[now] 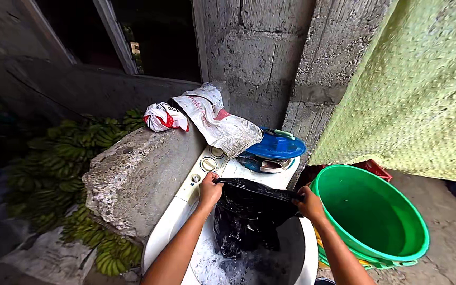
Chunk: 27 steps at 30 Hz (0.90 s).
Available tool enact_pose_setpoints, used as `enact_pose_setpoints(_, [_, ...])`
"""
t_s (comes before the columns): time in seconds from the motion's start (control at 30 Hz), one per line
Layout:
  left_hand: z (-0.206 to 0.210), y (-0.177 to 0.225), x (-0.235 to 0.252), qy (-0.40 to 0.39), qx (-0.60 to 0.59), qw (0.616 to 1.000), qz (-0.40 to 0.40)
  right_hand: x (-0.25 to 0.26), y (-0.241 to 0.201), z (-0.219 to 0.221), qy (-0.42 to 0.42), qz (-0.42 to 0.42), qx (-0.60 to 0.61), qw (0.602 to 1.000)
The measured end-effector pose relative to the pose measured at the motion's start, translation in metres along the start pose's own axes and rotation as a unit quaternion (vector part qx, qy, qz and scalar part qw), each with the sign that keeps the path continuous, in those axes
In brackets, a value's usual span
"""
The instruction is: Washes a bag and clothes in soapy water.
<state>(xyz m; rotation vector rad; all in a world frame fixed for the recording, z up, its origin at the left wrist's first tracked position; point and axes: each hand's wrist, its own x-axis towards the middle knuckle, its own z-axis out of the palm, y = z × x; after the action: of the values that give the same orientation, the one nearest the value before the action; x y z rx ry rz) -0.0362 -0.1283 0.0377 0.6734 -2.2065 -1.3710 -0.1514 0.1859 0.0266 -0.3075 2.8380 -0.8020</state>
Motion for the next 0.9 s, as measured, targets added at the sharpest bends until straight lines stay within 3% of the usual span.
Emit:
enact_pose_setpoints(0.1, [-0.019, 0.027, 0.005, -0.035, 0.095, 0.994, 0.043, 0.008, 0.006, -0.001, -0.008, -0.008, 0.036, 0.999])
enact_pose_setpoints(0.2, [-0.039, 0.052, 0.010, -0.040, 0.112, 0.992, 0.039, 0.006, -0.005, -0.008, -0.027, -0.040, 0.198, 0.979])
enact_pose_setpoints(0.3, [-0.041, 0.084, 0.001, -0.042, 0.060, 0.996, 0.052, -0.015, -0.052, -0.014, -0.069, -0.060, 0.387, 0.917])
enact_pose_setpoints(0.4, [-0.024, 0.124, -0.034, -0.114, -0.022, 0.982, 0.147, -0.039, -0.111, -0.006, -0.139, -0.175, 0.407, 0.886])
enact_pose_setpoints(0.5, [-0.021, 0.152, -0.063, -0.239, -0.118, 0.943, 0.201, -0.042, -0.151, 0.011, -0.033, -0.205, 0.407, 0.890])
enact_pose_setpoints(0.57, [-0.032, 0.113, -0.048, -0.292, -0.149, 0.909, 0.258, -0.042, -0.155, 0.008, -0.003, -0.182, 0.453, 0.873])
enact_pose_setpoints(0.63, [-0.026, 0.033, -0.034, -0.254, -0.104, 0.938, 0.213, -0.050, -0.159, 0.001, -0.020, -0.170, 0.505, 0.846])
enact_pose_setpoints(0.7, [0.012, -0.044, -0.045, -0.225, -0.034, 0.969, 0.097, -0.066, -0.169, 0.003, -0.061, -0.169, 0.548, 0.817])
enact_pose_setpoints(0.77, [0.061, -0.085, -0.071, -0.177, -0.074, 0.981, -0.011, -0.084, -0.182, 0.012, -0.112, -0.194, 0.551, 0.804])
enact_pose_setpoints(0.8, [0.080, -0.086, -0.083, -0.112, -0.153, 0.979, -0.071, -0.090, -0.185, 0.017, -0.129, -0.212, 0.546, 0.801])
enact_pose_setpoints(0.83, [0.094, -0.080, -0.089, -0.039, -0.255, 0.957, -0.130, -0.094, -0.184, 0.020, -0.132, -0.225, 0.538, 0.802])
enact_pose_setpoints(0.9, [0.104, -0.068, -0.080, 0.077, -0.431, 0.878, -0.193, -0.093, -0.163, 0.026, -0.076, -0.202, 0.551, 0.806])
